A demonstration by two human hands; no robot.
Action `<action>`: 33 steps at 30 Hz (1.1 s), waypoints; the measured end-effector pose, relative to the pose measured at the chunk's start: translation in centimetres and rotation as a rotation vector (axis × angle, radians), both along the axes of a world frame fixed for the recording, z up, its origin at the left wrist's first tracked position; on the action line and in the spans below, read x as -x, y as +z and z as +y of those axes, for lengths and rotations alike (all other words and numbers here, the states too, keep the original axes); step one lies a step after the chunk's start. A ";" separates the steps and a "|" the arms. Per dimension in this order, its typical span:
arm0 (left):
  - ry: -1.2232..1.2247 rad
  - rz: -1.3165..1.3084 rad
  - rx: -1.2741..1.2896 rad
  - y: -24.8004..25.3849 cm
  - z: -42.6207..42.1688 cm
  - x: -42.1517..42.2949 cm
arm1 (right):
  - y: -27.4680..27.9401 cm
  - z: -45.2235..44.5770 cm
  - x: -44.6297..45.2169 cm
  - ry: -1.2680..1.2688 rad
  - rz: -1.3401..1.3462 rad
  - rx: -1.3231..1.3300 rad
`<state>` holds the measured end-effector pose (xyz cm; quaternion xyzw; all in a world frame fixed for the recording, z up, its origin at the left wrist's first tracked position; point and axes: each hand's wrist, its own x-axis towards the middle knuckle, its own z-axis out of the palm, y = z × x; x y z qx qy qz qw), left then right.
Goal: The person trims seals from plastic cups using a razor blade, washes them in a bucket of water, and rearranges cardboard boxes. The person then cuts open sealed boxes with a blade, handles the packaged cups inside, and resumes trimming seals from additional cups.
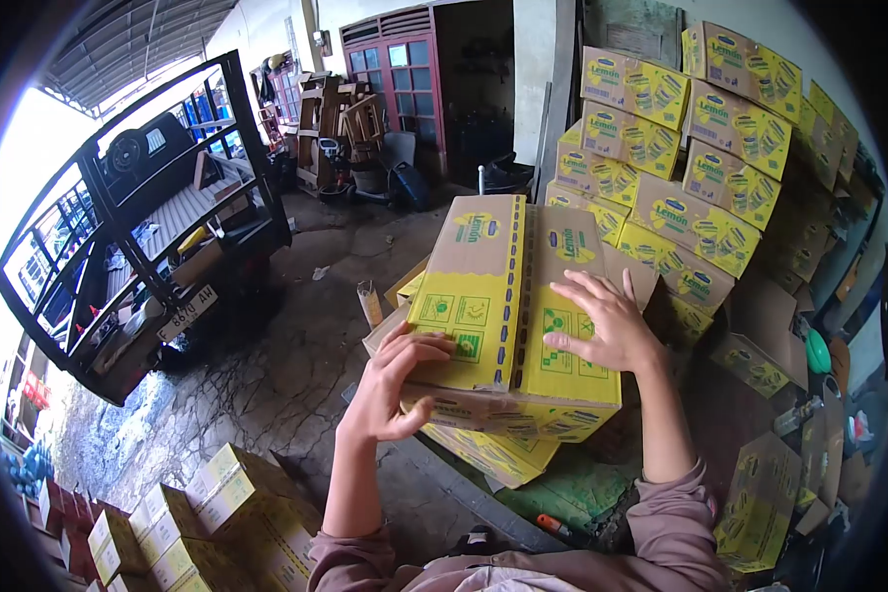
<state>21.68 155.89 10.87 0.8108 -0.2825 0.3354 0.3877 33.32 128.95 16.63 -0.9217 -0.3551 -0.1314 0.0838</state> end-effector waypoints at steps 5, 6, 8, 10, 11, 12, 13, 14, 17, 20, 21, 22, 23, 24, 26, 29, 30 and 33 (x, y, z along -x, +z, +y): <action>0.042 0.012 -0.113 0.0 -0.1 -0.4 | 0.8 -0.1 -1.6 0.024 0.151 0.027; 0.091 0.026 -0.073 -0.1 -0.7 0.0 | 1.9 -0.4 -1.9 0.019 0.180 0.128; 0.124 -0.010 0.017 -0.6 -2.6 1.2 | 2.2 -0.6 -3.4 0.081 0.206 0.188; 0.239 -0.033 0.062 -0.8 -5.5 2.7 | 1.7 -1.5 -4.9 0.061 0.145 0.087; 0.296 -0.046 0.104 -0.5 -7.1 3.3 | 1.4 -1.7 -5.9 0.060 0.113 0.040; 0.300 -0.050 0.138 -0.7 -8.3 3.2 | 1.0 -2.1 -7.2 0.039 0.048 -0.050; 0.307 -0.029 0.123 -0.6 -9.5 3.0 | 1.8 -2.3 -7.4 -0.072 0.201 -0.046; 0.315 -0.008 0.111 -0.5 -10.9 3.0 | 2.7 -2.4 -7.5 -0.183 0.351 -0.038; 0.344 0.090 -0.074 -0.1 -15.3 3.5 | 3.6 -2.5 -9.8 -0.123 0.484 0.071; 0.482 0.180 -0.253 0.1 -18.6 4.2 | 2.9 -1.7 -11.4 0.087 0.456 0.003; 0.494 0.186 -0.273 0.3 -18.9 4.2 | 3.3 -1.3 -11.4 0.169 0.608 -0.029; 0.503 0.194 -0.291 0.4 -19.3 4.2 | 3.4 -0.9 -11.6 0.147 0.596 0.013; 0.509 0.203 -0.311 0.4 -19.7 4.2 | 3.6 -0.7 -11.9 0.122 0.587 0.054; 0.500 0.224 -0.323 0.6 -19.6 4.2 | 3.5 -0.6 -12.2 0.094 0.543 0.086; 0.474 0.244 -0.335 0.9 -19.4 4.8 | 2.9 -0.6 -12.1 0.059 0.508 0.009; 0.475 0.258 -0.341 1.4 -18.9 5.9 | 3.4 -3.0 -8.4 0.007 0.227 -0.151; 0.504 0.252 -0.350 1.5 -18.9 6.3 | 3.4 -4.3 -7.1 0.027 0.142 -0.256; 0.592 0.250 -0.323 2.6 -20.1 8.1 | 3.6 -10.8 -3.0 0.048 -0.117 -0.336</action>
